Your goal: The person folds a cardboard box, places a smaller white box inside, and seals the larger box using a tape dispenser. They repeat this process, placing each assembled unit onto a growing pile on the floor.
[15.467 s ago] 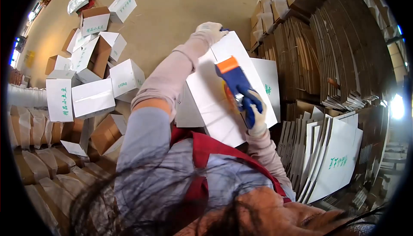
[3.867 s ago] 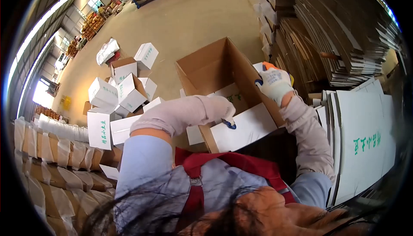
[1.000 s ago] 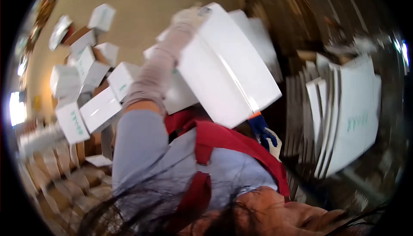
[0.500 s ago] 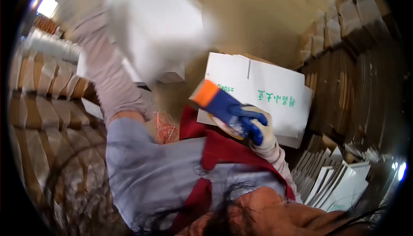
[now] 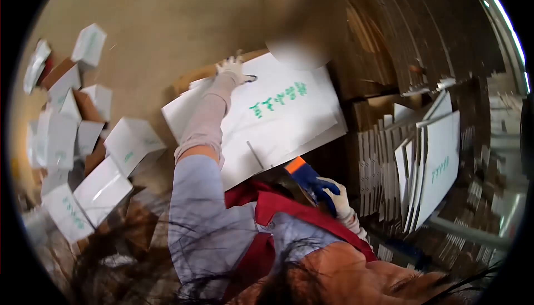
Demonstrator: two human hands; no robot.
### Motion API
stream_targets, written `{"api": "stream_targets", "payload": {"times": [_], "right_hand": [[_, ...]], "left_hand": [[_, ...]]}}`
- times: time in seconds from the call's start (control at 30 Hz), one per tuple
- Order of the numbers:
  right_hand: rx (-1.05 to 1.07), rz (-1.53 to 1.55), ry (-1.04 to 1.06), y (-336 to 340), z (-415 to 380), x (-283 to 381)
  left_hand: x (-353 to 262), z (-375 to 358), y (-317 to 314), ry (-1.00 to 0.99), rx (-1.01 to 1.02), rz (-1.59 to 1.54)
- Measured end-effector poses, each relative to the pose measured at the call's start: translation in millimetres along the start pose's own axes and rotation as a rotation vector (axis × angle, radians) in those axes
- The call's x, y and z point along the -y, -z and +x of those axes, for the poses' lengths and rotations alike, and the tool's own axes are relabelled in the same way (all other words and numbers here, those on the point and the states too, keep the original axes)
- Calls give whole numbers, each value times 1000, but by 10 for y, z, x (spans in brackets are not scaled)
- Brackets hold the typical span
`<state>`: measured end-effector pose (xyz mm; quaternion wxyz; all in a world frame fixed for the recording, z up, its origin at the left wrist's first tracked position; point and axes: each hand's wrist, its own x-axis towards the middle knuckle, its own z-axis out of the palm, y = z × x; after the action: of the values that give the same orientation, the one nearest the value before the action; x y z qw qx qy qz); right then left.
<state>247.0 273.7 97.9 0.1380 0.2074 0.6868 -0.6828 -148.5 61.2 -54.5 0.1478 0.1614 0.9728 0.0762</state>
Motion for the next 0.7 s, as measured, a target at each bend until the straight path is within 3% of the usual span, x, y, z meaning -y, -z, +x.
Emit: {"api": "stream_targets", "payload": {"times": [0.07, 0.13, 0.2, 0.27, 0.33, 0.43, 0.6, 0.67, 0.7], "right_hand": [[-166, 185, -41, 80, -208, 31], [-294, 254, -66, 128, -385, -52], [-475, 149, -110, 199, -504, -183], [-448, 206, -114, 291, -593, -146], [-426, 164, -25, 251, -614, 24], [-458, 186, 12, 384, -578, -32], [-521, 89, 340, 994, -384, 137], [-569, 244, 430, 1128, -472, 497], [-541, 195, 549, 1241, -491, 682]], "left_hand": [[52, 341, -206, 112, 219, -177], [2, 271, -129, 84, 357, -58], [214, 102, -351, -22, 340, -81], [282, -114, -509, -107, 299, -89], [315, -208, -590, 29, 312, -31], [261, -218, -594, 69, 364, -20], [2, -692, 405, 37, 218, -58], [-82, -1017, 931, -19, 266, -254], [-70, -1151, 1112, -164, 280, -260]]}}
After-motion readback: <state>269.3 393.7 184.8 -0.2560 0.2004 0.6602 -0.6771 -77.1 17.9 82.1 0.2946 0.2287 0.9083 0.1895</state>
